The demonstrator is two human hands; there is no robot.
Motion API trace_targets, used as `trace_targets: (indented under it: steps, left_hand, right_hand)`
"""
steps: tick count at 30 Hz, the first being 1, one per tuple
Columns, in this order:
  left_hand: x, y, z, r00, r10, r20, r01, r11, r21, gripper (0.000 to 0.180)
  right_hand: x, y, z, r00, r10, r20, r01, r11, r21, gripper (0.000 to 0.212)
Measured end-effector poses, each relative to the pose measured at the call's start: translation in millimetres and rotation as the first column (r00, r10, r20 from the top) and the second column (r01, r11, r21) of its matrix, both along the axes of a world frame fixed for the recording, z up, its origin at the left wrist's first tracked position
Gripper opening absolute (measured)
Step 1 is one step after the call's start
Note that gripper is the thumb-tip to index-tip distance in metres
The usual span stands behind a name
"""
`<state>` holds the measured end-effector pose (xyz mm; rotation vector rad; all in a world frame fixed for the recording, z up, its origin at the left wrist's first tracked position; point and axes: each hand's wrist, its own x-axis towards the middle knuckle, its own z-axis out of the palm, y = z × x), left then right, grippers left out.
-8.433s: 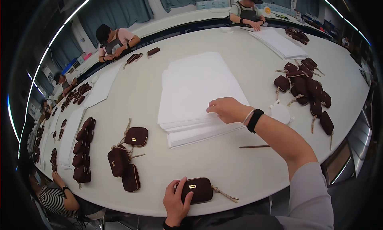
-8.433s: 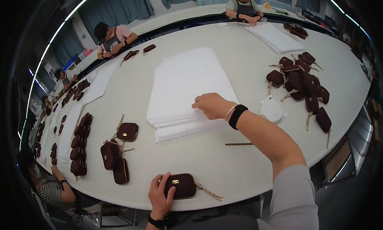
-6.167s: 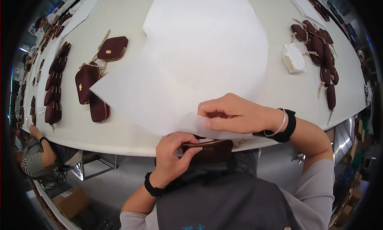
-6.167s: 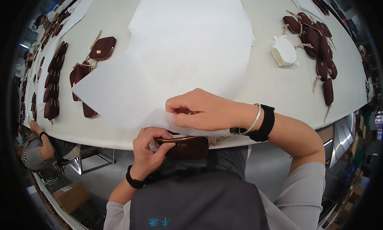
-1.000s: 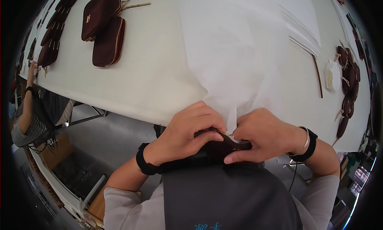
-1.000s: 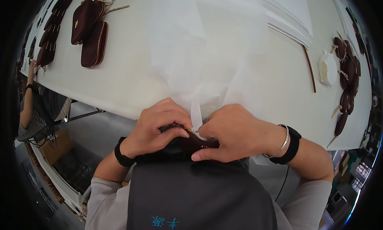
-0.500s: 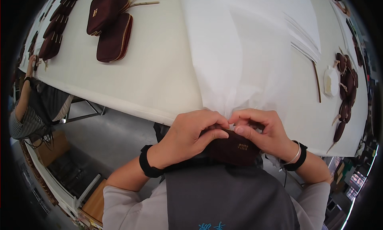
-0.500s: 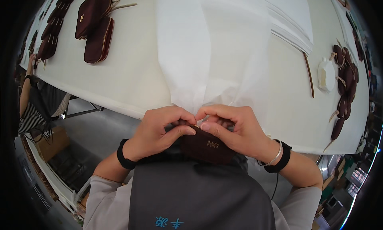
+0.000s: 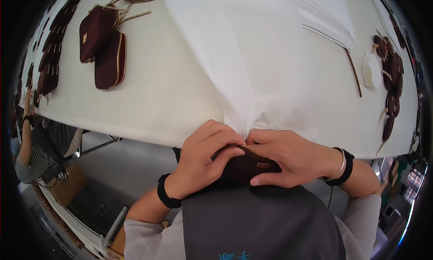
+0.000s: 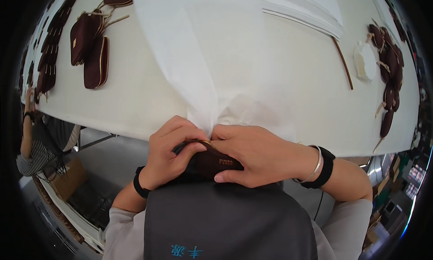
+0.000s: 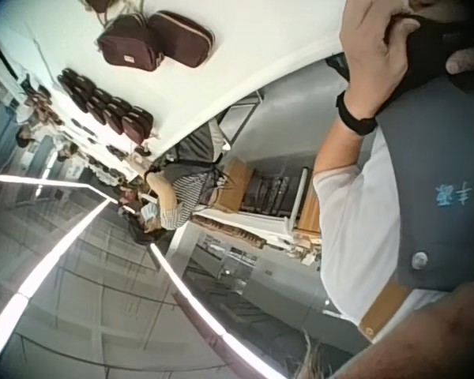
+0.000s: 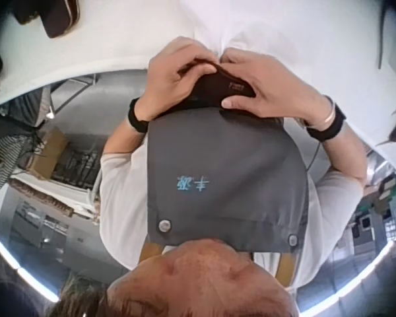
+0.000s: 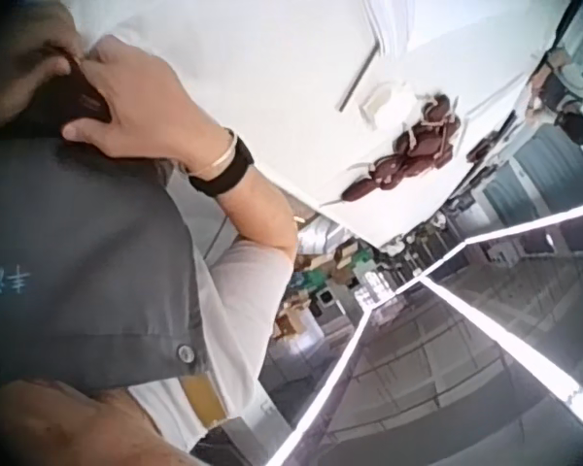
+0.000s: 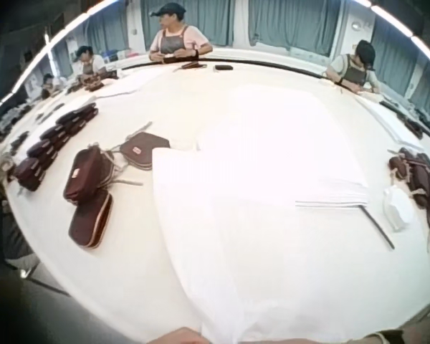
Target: The person takes a small maroon pouch and stuffs it with white tissue paper to maintain its shape. They use a thin wooden stick to push the paper into the corners and ensure the pouch is fully filled. The person then zips the pouch closed and places it on the table with other similar pouches.
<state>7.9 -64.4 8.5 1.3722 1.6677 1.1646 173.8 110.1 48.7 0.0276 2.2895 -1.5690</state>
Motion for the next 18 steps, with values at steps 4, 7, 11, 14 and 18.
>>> trace_targets:
  steps: [4, 7, 11, 14, 18]
  left_hand:
    - [2.0, 15.1, 10.8, 0.982, -0.071, -0.176, 0.114, 0.962, 0.248, 0.035]
    - [7.2, 19.0, 14.0, 0.961, -0.203, -0.189, 0.231, 0.963, 0.137, 0.049]
    - [6.5, 37.2, 31.6, 0.889, -0.36, -0.281, 0.376, 0.926, 0.004, 0.047]
    - [15.7, 57.8, 47.7, 0.878, -0.444, -0.181, 0.433, 0.896, -0.097, 0.045]
    - [25.3, 73.3, 42.9, 0.84, -0.542, 0.022, 0.52, 0.793, -0.317, 0.04]
  right_hand:
    - [10.6, -5.8, -10.9, 0.977, -0.107, -0.186, 0.104, 0.994, -0.024, 0.048]
    - [36.2, 11.8, 0.9, 0.963, -0.221, -0.156, 0.209, 0.974, -0.088, 0.056]
    - [88.5, 24.7, 16.4, 0.939, -0.251, -0.236, 0.322, 0.883, 0.342, 0.05]
    - [113.3, 20.6, 7.1, 0.918, -0.323, -0.229, 0.392, 0.82, 0.416, 0.035]
    - [124.8, 9.5, -5.2, 0.691, -0.713, -0.122, 0.722, 0.688, 0.071, 0.022]
